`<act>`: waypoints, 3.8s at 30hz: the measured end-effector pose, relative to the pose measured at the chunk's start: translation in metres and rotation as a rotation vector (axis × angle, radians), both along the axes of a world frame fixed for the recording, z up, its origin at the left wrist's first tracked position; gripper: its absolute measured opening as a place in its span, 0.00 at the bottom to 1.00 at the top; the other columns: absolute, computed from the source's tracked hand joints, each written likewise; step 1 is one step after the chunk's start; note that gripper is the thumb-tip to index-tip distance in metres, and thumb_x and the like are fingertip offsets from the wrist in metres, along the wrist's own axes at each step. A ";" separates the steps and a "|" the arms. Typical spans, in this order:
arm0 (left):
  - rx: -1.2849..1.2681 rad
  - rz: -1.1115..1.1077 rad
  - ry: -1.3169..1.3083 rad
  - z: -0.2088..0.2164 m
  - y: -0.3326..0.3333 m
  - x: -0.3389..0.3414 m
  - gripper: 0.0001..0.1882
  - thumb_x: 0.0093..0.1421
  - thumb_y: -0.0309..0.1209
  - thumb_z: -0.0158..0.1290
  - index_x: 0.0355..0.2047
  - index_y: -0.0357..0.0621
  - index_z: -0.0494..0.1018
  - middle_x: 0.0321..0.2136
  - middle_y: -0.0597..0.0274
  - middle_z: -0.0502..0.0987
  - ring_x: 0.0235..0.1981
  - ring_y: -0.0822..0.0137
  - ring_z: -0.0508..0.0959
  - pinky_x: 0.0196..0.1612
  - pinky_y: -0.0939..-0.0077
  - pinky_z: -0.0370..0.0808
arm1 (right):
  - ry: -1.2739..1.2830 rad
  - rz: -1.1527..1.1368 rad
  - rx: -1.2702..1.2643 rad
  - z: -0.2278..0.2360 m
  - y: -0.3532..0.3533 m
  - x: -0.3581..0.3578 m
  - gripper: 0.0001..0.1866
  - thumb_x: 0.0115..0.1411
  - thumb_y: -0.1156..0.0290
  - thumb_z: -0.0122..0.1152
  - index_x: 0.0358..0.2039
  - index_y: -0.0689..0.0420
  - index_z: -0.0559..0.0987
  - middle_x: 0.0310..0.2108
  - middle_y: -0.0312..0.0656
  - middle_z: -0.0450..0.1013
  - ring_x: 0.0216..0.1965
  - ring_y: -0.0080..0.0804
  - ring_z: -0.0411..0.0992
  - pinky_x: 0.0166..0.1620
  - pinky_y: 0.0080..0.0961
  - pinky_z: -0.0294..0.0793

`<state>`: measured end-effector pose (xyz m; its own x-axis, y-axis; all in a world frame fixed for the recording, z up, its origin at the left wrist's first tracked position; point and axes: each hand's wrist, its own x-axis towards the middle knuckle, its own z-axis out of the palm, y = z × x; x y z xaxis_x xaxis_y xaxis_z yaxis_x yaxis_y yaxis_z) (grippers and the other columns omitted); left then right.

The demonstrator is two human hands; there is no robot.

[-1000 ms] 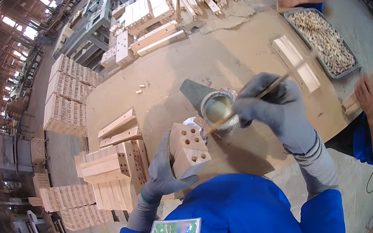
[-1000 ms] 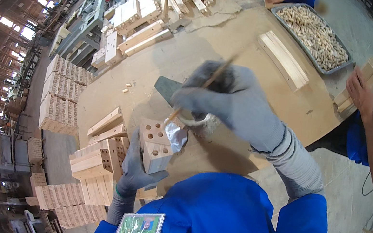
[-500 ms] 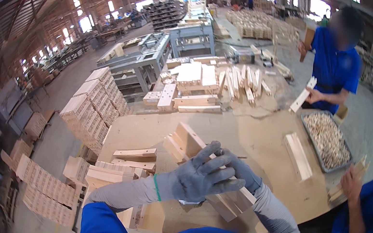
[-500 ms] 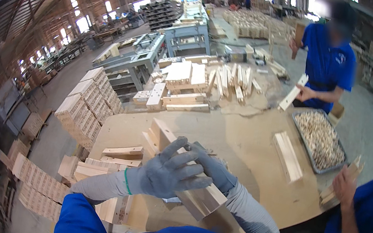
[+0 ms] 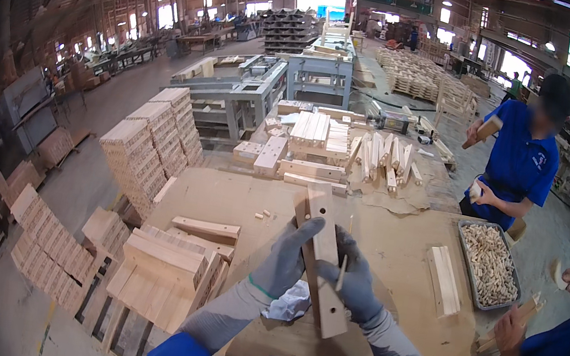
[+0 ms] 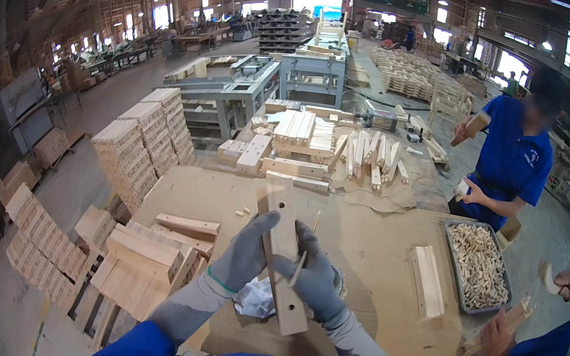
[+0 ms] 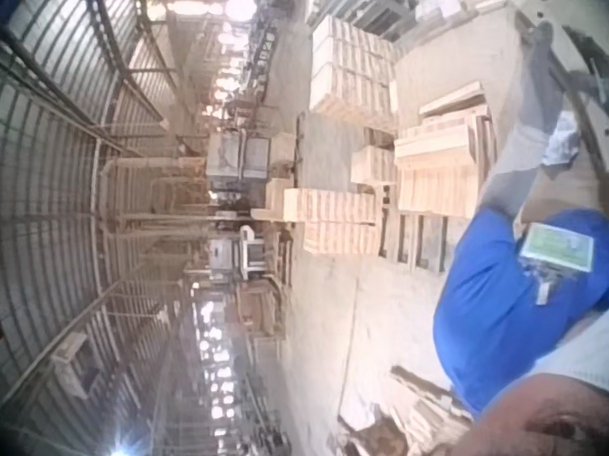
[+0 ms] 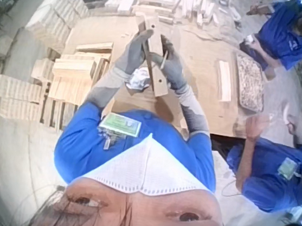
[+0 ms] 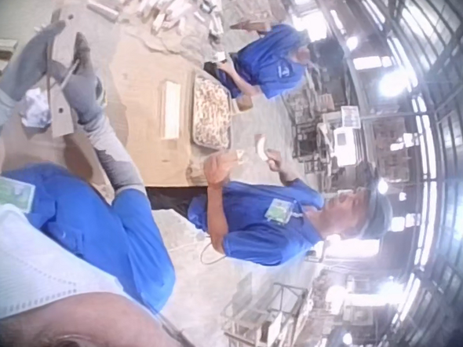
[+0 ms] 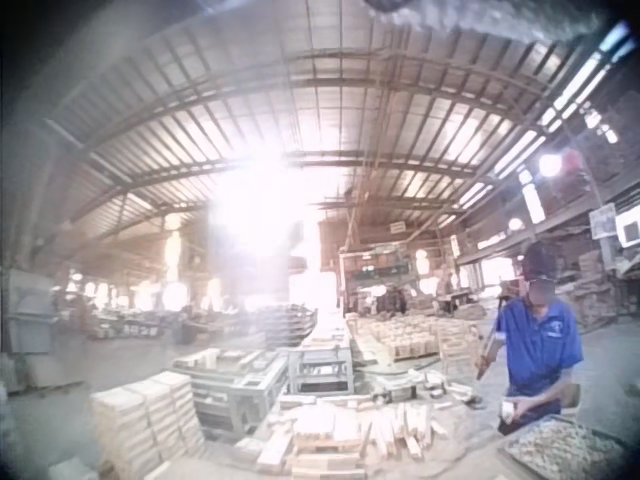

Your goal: The person applies glue into the holes of small wooden blocks using a thin stick, then places the blocks on a stack. The person repeats this process for multiple blocks in a workshop setting.

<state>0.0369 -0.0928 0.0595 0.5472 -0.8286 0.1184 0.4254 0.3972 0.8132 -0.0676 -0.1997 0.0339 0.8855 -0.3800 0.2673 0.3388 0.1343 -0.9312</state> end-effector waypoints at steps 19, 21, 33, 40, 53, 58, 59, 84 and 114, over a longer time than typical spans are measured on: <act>0.334 0.175 -0.780 -0.069 0.083 -0.007 0.58 0.44 0.23 0.62 0.66 0.28 0.33 0.55 0.44 0.64 0.55 0.55 0.71 0.56 0.64 0.69 | 0.354 -0.576 -0.133 -0.023 -0.031 -0.116 0.11 0.59 0.78 0.60 0.43 0.66 0.76 0.38 0.43 0.74 0.39 0.23 0.73 0.41 0.19 0.73; 0.390 0.164 -0.944 -0.069 0.092 -0.003 0.58 0.43 0.25 0.63 0.65 0.25 0.34 0.55 0.42 0.64 0.55 0.54 0.71 0.57 0.63 0.69 | 0.410 -0.621 -0.021 -0.024 -0.024 -0.112 0.07 0.57 0.79 0.63 0.35 0.64 0.76 0.29 0.36 0.75 0.31 0.22 0.73 0.36 0.18 0.74; 0.542 0.138 -1.178 -0.079 0.102 0.005 0.56 0.40 0.28 0.66 0.63 0.21 0.44 0.54 0.36 0.66 0.51 0.49 0.75 0.50 0.65 0.75 | 0.322 -0.675 -1.050 -0.054 0.007 -0.103 0.09 0.53 0.78 0.65 0.35 0.58 0.75 0.32 0.47 0.76 0.32 0.41 0.77 0.33 0.29 0.77; 0.491 0.115 -1.154 -0.080 0.102 0.008 0.55 0.39 0.29 0.67 0.63 0.22 0.46 0.54 0.36 0.66 0.52 0.49 0.74 0.51 0.63 0.74 | 0.167 -0.652 -0.942 -0.055 0.023 -0.126 0.14 0.49 0.85 0.64 0.36 0.60 0.73 0.37 0.51 0.77 0.32 0.41 0.78 0.32 0.27 0.77; 0.538 -0.020 -1.075 -0.084 0.103 0.001 0.59 0.38 0.29 0.66 0.65 0.26 0.41 0.55 0.40 0.65 0.56 0.52 0.71 0.57 0.64 0.68 | 0.225 -0.664 -0.715 -0.073 0.024 -0.108 0.14 0.52 0.83 0.66 0.36 0.60 0.71 0.38 0.55 0.77 0.36 0.38 0.79 0.36 0.29 0.79; 0.557 -0.061 -1.167 -0.082 0.100 -0.001 0.60 0.36 0.31 0.68 0.65 0.27 0.42 0.54 0.40 0.66 0.54 0.48 0.70 0.56 0.62 0.68 | 0.223 -0.657 -0.636 -0.062 0.027 -0.108 0.13 0.52 0.82 0.66 0.34 0.61 0.71 0.36 0.53 0.77 0.34 0.36 0.78 0.36 0.29 0.79; 0.541 -0.059 -1.197 -0.083 0.098 -0.002 0.61 0.36 0.32 0.68 0.65 0.27 0.43 0.53 0.38 0.65 0.52 0.44 0.71 0.54 0.60 0.69 | 0.183 -0.677 -0.605 -0.060 0.027 -0.109 0.12 0.52 0.83 0.66 0.34 0.62 0.71 0.35 0.52 0.77 0.33 0.35 0.78 0.36 0.30 0.79; 0.560 -0.271 -1.173 -0.070 0.087 -0.018 0.62 0.34 0.34 0.69 0.65 0.29 0.44 0.56 0.37 0.63 0.59 0.44 0.67 0.60 0.59 0.64 | 0.458 -0.335 -0.042 0.032 -0.010 -0.070 0.09 0.57 0.73 0.64 0.35 0.64 0.77 0.27 0.39 0.77 0.28 0.19 0.74 0.31 0.16 0.73; 0.576 -0.330 -1.203 -0.081 0.079 -0.016 0.61 0.35 0.38 0.67 0.67 0.35 0.46 0.50 0.42 0.65 0.50 0.44 0.70 0.53 0.58 0.69 | 0.494 -0.334 0.003 0.031 -0.016 -0.071 0.10 0.54 0.80 0.66 0.36 0.66 0.76 0.31 0.43 0.77 0.33 0.25 0.76 0.38 0.19 0.76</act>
<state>0.0213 -0.0139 -0.0214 0.1226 -0.9921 -0.0268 -0.6443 -0.1001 0.7582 -0.1384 -0.2158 0.0650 0.7374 -0.6592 -0.1474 -0.1102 0.0980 -0.9891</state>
